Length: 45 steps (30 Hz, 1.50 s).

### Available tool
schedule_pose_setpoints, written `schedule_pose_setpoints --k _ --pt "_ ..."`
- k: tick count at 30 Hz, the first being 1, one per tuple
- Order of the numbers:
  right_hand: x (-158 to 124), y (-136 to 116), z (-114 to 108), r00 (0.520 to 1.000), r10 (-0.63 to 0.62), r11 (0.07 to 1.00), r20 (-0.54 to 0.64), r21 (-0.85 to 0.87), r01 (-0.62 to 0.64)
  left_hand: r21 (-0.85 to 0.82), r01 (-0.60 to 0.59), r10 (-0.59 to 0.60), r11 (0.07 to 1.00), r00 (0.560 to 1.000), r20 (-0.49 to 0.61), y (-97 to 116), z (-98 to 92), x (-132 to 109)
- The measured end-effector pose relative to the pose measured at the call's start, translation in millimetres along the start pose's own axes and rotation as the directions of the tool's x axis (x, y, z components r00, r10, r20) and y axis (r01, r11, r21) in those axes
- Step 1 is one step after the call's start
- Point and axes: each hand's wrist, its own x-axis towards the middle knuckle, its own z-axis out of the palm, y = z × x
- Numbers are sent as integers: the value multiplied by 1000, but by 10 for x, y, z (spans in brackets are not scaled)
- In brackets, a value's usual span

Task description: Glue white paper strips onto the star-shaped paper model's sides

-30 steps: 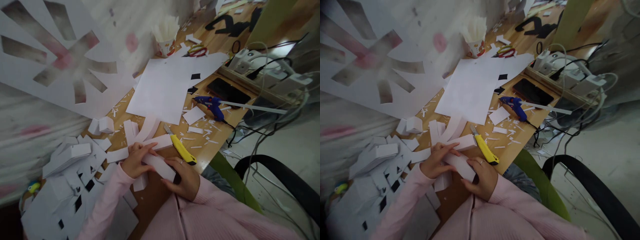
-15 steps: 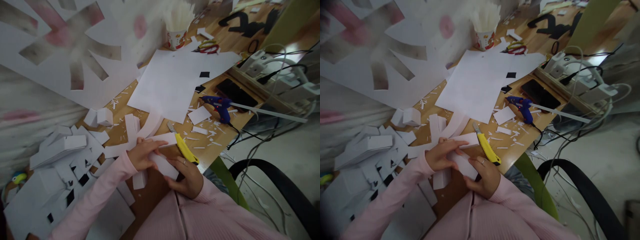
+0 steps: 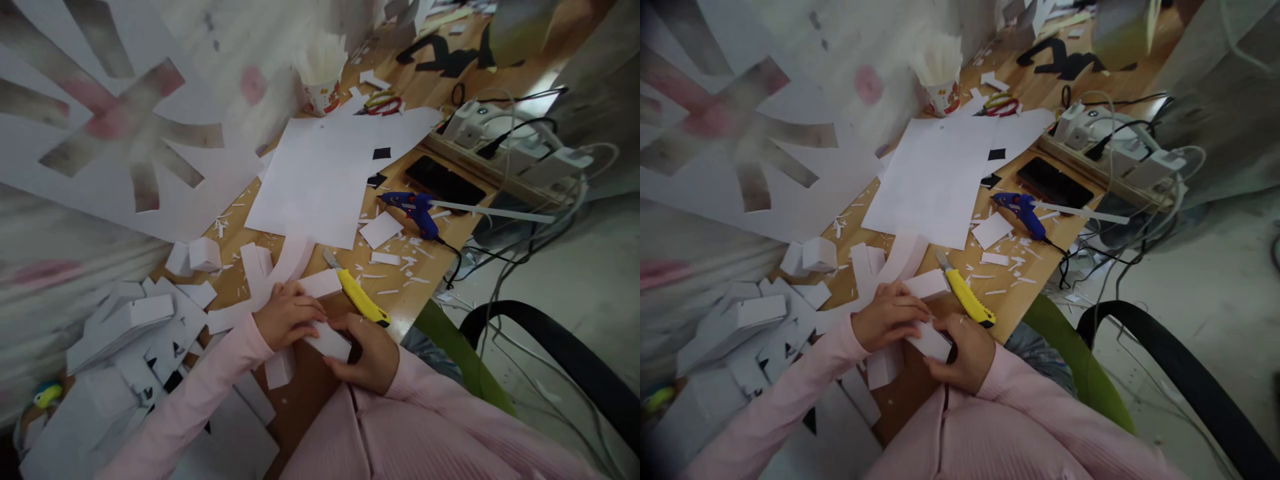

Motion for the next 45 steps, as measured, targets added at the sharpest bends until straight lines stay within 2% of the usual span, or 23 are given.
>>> schedule_pose_setpoints --k 5,13,19,24,27,33,39,45 --pt "10 20 5 996 -77 997 -33 -25 76 24 30 -31 999 999 25 34 12 -50" --pt "47 6 -18 988 -147 987 -43 -74 143 197 -33 40 980 999 -32 82 99 -137" --pt "62 9 -8 993 -116 992 -38 -64 113 221 -80 90 972 995 -35 70 96 -129" --pt "81 -1 1 998 -49 996 -26 -72 47 204 -118 138 972 987 -86 55 77 -115" --pt "18 24 4 999 -38 996 -3 -74 38 193 -103 119 976 990 -73 50 70 -121" --pt "-234 122 -62 994 -112 987 2 -118 111 227 -80 110 971 986 -126 46 100 -150" --pt "-220 138 -60 957 -275 951 -90 -175 256 257 -71 106 964 986 -126 70 123 -164" --pt "-206 166 -18 961 -252 962 -111 -138 237 288 -86 114 954 990 -85 88 90 -129"
